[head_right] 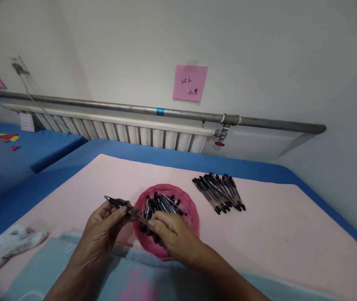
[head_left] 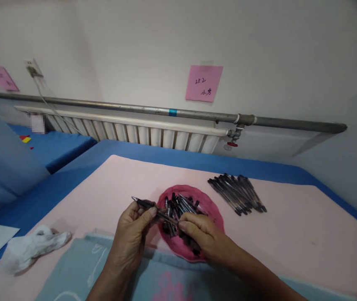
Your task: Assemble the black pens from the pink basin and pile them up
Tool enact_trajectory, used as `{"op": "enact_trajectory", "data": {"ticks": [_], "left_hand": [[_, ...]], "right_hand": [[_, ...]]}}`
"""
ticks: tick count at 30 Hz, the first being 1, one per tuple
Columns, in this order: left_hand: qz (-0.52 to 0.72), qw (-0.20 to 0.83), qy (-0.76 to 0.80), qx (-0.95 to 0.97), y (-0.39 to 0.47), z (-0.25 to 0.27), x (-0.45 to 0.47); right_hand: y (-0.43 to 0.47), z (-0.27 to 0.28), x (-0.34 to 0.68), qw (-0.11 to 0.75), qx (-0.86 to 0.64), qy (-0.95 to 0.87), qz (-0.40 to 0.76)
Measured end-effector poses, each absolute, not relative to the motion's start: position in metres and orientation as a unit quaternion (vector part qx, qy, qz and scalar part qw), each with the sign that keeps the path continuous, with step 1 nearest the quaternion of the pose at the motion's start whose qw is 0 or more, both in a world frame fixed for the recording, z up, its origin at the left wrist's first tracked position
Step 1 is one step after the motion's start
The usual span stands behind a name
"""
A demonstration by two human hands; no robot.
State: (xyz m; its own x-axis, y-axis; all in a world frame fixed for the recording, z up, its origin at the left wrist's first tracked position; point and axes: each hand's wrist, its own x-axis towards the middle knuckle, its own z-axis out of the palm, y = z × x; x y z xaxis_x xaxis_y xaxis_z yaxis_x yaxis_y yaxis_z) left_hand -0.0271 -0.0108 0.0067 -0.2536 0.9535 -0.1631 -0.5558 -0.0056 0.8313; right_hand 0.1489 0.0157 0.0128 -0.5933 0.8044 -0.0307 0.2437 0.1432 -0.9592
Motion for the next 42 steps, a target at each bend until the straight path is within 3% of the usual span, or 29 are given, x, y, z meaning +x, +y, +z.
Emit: {"op": "enact_trajectory", "data": {"ticks": [2,4,8,10,13,23,27,31,34,42], "left_hand": [[0.669,0.559,0.425,0.243,-0.011,0.007,-0.029],[0.668,0.549,0.438,0.246,-0.010,0.007,-0.031],[0.685,0.507,0.467,0.235,-0.006,0.008,-0.036],[0.684,0.506,0.476,0.221,-0.005,0.009,-0.037],[0.658,0.535,0.484,0.214,-0.007,0.012,-0.035],[0.567,0.564,0.519,0.300,-0.013,0.005,-0.024],[0.543,0.555,0.541,0.324,-0.013,0.005,-0.021],[0.518,0.568,0.536,0.348,-0.014,0.004,-0.018],[0.494,0.575,0.530,0.380,-0.014,0.001,-0.017],[0.470,0.567,0.526,0.426,-0.014,-0.007,-0.017]], "right_hand": [[0.015,0.011,0.147,0.245,-0.377,-0.649,0.613],[0.018,0.010,0.144,0.257,-0.393,-0.641,0.607],[0.032,0.006,0.136,0.286,-0.414,-0.781,0.369],[0.037,0.003,0.131,0.231,-0.406,-0.848,0.249],[0.039,-0.004,0.125,0.143,-0.400,-0.890,0.163],[0.042,-0.013,0.118,0.136,-0.429,-0.882,0.138],[0.044,-0.010,0.118,0.215,-0.453,-0.834,0.230],[0.048,0.000,0.120,0.382,-0.451,-0.626,0.509],[0.049,0.009,0.123,0.457,-0.400,-0.444,0.659],[0.049,0.011,0.125,0.513,-0.359,-0.316,0.713]]}}
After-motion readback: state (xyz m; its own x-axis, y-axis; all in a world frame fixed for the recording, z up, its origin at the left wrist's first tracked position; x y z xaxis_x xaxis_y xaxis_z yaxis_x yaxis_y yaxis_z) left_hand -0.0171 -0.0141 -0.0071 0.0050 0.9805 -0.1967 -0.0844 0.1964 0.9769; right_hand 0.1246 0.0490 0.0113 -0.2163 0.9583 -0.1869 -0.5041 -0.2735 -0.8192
